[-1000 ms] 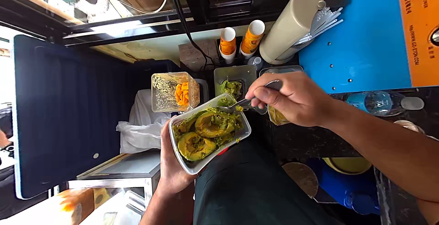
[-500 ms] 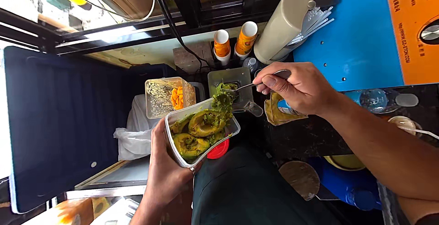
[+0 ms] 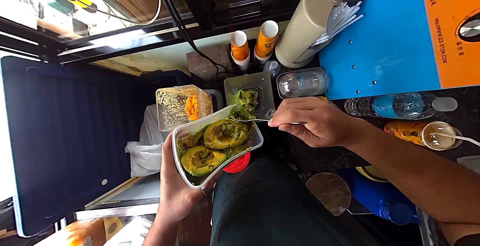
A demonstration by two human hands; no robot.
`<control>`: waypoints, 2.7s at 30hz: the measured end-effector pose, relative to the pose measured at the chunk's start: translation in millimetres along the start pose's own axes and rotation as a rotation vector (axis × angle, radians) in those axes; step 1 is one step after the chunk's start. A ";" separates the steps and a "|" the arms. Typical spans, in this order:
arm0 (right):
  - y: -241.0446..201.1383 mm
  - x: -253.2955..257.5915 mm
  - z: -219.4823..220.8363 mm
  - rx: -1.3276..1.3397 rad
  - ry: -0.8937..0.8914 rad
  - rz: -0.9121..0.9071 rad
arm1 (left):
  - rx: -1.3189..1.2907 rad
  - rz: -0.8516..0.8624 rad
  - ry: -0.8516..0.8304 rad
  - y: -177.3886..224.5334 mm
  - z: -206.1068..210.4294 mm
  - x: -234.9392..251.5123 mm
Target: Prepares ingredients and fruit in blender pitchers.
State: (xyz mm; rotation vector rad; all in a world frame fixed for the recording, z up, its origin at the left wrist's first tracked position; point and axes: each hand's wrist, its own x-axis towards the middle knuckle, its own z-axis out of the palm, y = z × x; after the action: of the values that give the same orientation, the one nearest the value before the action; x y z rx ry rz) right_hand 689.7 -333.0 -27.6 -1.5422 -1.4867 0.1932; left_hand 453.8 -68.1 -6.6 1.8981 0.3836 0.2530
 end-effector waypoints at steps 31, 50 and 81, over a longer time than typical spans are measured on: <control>29.5 2.7 -4.3 -0.073 0.227 0.450 | 0.006 0.047 -0.147 -8.1 -9.8 2.9; -159.3 87.3 108.4 0.313 0.102 0.344 | -0.381 0.229 0.413 -113.6 -50.9 -163.4; -217.8 191.6 473.9 0.089 -1.086 0.169 | -0.272 -0.018 0.969 -230.0 -175.0 -555.4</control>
State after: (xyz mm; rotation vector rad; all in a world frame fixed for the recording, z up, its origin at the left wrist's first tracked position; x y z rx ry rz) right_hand 265.2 25.4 -38.2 -1.5426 -2.0822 1.3412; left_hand -154.1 -55.1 -155.6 1.3926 0.9486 1.1607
